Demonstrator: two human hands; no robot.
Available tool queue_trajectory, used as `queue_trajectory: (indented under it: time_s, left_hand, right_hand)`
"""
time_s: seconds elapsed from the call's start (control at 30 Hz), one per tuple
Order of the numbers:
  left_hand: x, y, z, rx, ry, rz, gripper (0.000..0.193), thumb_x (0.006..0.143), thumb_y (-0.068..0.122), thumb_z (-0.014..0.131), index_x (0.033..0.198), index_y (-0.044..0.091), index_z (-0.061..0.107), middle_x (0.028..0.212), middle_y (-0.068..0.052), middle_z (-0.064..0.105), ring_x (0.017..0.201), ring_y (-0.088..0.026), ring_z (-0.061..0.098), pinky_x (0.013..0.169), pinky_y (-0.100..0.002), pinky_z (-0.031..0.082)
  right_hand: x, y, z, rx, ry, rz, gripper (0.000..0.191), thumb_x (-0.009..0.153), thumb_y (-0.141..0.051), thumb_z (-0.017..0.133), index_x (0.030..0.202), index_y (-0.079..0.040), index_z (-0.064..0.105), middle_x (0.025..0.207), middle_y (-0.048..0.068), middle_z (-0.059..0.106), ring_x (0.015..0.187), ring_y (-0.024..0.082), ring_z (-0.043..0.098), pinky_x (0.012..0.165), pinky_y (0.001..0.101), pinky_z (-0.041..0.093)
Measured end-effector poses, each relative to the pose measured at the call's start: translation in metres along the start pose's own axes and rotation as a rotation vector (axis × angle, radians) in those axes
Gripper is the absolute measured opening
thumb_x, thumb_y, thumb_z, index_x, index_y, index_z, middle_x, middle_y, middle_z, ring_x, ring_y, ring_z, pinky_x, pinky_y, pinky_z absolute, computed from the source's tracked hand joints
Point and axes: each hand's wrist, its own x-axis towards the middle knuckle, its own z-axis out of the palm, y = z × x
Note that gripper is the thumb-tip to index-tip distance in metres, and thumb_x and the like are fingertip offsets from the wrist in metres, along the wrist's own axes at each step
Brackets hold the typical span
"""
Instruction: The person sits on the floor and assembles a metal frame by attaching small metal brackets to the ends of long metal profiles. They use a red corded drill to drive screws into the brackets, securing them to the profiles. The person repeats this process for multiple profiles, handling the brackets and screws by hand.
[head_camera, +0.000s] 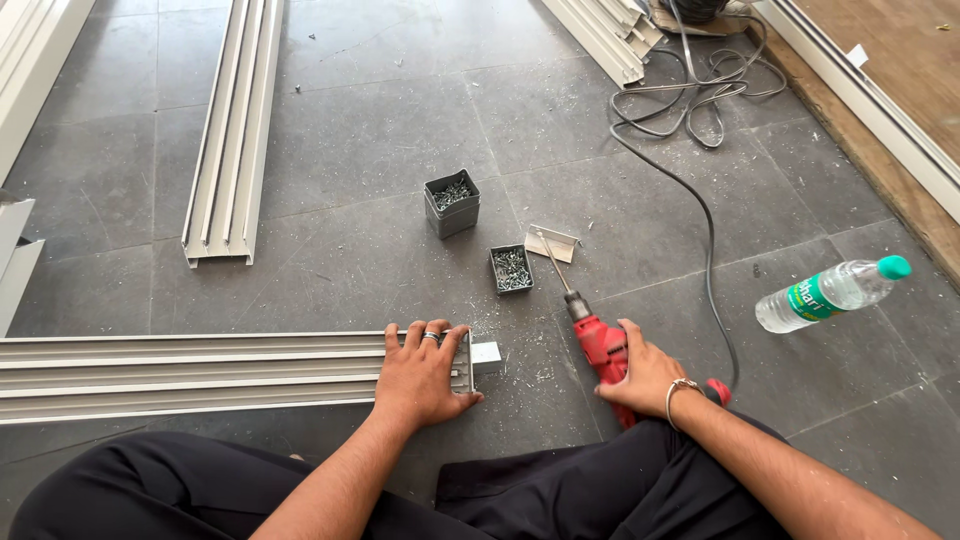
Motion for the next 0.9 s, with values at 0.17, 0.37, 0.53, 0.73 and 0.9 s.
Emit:
queue_trajectory:
  time_s: [0.17,0.37,0.53,0.73,0.9]
  left_hand:
    - [0.004,0.000,0.003,0.007,0.004,0.003,0.105,0.074,0.074,0.071,0.156,0.026,0.029,0.155,-0.008,0.037,0.148,-0.030,0.026,0.119,-0.063,0.009]
    - [0.004,0.001,0.003,-0.009,0.011,0.002,0.104,0.074,0.073,0.072,0.156,0.026,0.030,0.155,-0.007,0.038,0.148,-0.029,0.026,0.120,-0.063,0.011]
    - [0.007,0.000,0.002,-0.015,0.020,-0.001,0.105,0.073,0.074,0.073,0.156,0.026,0.029,0.156,-0.006,0.037,0.148,-0.028,0.026,0.120,-0.062,0.011]
    - [0.007,-0.001,0.006,-0.014,0.027,0.000,0.107,0.072,0.076,0.072,0.157,0.026,0.028,0.157,-0.006,0.037,0.149,-0.028,0.026,0.120,-0.062,0.012]
    - [0.009,0.001,0.003,-0.040,0.021,0.008,0.119,0.070,0.078,0.073,0.161,0.024,0.018,0.157,-0.007,0.036,0.149,-0.030,0.024,0.119,-0.063,0.010]
  right_hand:
    - [0.001,-0.004,-0.024,0.192,0.259,-0.034,0.106,0.064,-0.042,0.083,0.152,-0.015,0.029,0.128,0.023,0.064,0.115,0.038,0.068,0.099,0.0472,0.054]
    - [-0.076,0.018,-0.083,0.237,0.373,0.018,0.105,0.065,-0.041,0.086,0.155,-0.024,0.035,0.125,0.018,0.070,0.113,0.040,0.069,0.096,0.0491,0.054]
    - [-0.161,0.053,-0.064,0.123,0.372,-0.014,0.114,0.057,-0.049,0.091,0.155,-0.021,0.039,0.122,0.015,0.071,0.117,0.034,0.069,0.102,0.0452,0.052]
    - [-0.196,0.107,-0.022,-0.079,0.543,-0.362,0.118,0.055,-0.050,0.089,0.154,-0.011,0.038,0.124,0.019,0.067,0.122,0.036,0.064,0.113,0.0536,0.043]
    - [-0.190,0.136,-0.014,0.009,0.539,-0.375,0.122,0.048,-0.050,0.093,0.151,-0.010,0.043,0.130,0.022,0.067,0.122,0.037,0.065,0.101,0.0462,0.051]
